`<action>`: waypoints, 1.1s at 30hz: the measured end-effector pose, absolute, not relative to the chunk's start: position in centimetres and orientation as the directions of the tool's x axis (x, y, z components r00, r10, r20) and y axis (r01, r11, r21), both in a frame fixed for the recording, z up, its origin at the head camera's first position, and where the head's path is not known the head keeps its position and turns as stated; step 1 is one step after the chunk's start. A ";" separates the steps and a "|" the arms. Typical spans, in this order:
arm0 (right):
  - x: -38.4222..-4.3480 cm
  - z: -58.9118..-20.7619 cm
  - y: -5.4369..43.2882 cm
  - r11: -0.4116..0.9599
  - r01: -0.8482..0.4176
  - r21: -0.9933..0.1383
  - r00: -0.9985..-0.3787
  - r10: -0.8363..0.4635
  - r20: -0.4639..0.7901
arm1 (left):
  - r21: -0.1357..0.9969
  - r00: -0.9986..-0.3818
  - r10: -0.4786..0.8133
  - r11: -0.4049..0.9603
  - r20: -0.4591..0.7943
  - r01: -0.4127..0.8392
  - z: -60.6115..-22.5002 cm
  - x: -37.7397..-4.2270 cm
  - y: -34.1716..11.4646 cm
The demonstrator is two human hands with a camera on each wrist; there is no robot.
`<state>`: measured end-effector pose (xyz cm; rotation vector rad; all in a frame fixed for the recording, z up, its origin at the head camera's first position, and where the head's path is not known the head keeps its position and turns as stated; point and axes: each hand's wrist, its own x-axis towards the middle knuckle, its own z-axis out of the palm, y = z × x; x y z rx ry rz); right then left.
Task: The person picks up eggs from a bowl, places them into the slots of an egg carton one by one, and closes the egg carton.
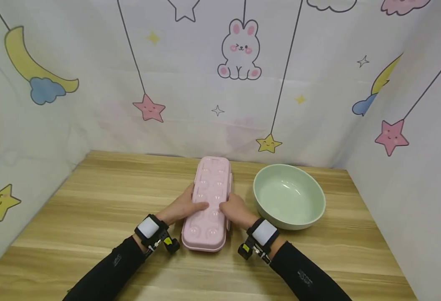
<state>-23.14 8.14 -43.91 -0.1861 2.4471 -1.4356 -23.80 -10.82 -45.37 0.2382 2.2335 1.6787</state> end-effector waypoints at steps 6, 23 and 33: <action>-24.1 -43.8 7.6 0.544 0.056 -0.837 -0.956 -0.213 -0.202 | 0.946 -0.927 0.336 0.319 -0.163 -0.051 -44.9 -24.1 -10.6; -25.0 -45.4 7.8 0.526 0.140 -0.839 -0.971 -0.094 -0.221 | 0.932 -0.924 0.352 0.363 -0.150 -0.013 -45.2 -24.2 -10.3; -23.4 -44.1 8.0 0.525 0.137 -0.840 -0.939 -0.200 -0.279 | 0.923 -0.942 0.293 0.383 -0.164 -0.042 -44.7 -23.8 -10.5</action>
